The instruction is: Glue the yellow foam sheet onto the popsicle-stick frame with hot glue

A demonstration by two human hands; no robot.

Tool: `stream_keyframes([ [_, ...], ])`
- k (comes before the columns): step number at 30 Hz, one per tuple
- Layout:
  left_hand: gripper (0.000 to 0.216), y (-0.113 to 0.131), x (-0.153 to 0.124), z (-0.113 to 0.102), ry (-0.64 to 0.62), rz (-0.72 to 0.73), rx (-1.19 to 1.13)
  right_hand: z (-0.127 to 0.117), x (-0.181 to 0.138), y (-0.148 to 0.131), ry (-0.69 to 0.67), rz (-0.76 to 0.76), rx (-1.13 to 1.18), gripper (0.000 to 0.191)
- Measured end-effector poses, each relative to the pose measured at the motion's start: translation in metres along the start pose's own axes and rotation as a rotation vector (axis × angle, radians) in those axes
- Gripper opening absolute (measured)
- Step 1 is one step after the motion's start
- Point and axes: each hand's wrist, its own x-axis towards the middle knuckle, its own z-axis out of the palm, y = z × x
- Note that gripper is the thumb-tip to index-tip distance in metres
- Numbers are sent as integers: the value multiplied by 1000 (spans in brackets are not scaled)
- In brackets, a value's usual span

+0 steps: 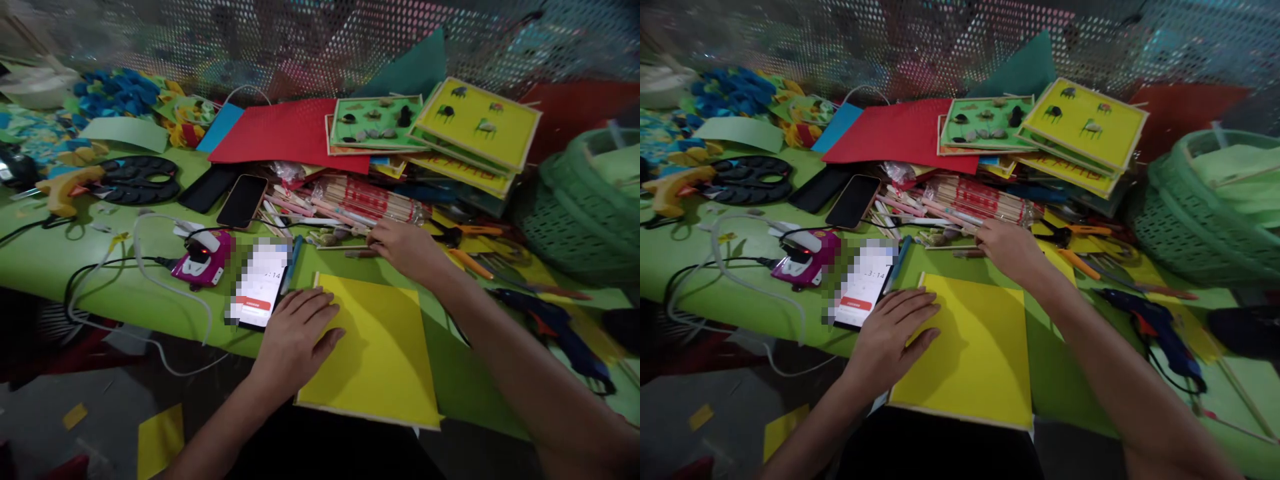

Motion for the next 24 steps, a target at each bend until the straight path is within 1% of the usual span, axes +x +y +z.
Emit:
stream_keyframes([
  [5, 26, 1, 3, -2, -17, -28, 19, 0, -3, -2, 22, 37, 6, 23],
  [8, 27, 1, 5, -2, -28, -38, 33, -1, -3, -1, -1, 5, 29, 21],
  [12, 27, 1, 7, 0, -37, -52, 45, -4, 4, -3, -61, -51, -53, 19],
  [15, 25, 1, 7, 1, -35, -53, 45, -4, 6, -3, -59, -59, -65, 21],
  [21, 23, -1, 4, 2, -19, -54, 32, -8, -2, 4, -77, -124, 85, 16],
  [24, 24, -2, 3, 3, -28, -57, 24, -9, -4, -1, -92, -121, 31, 18],
])
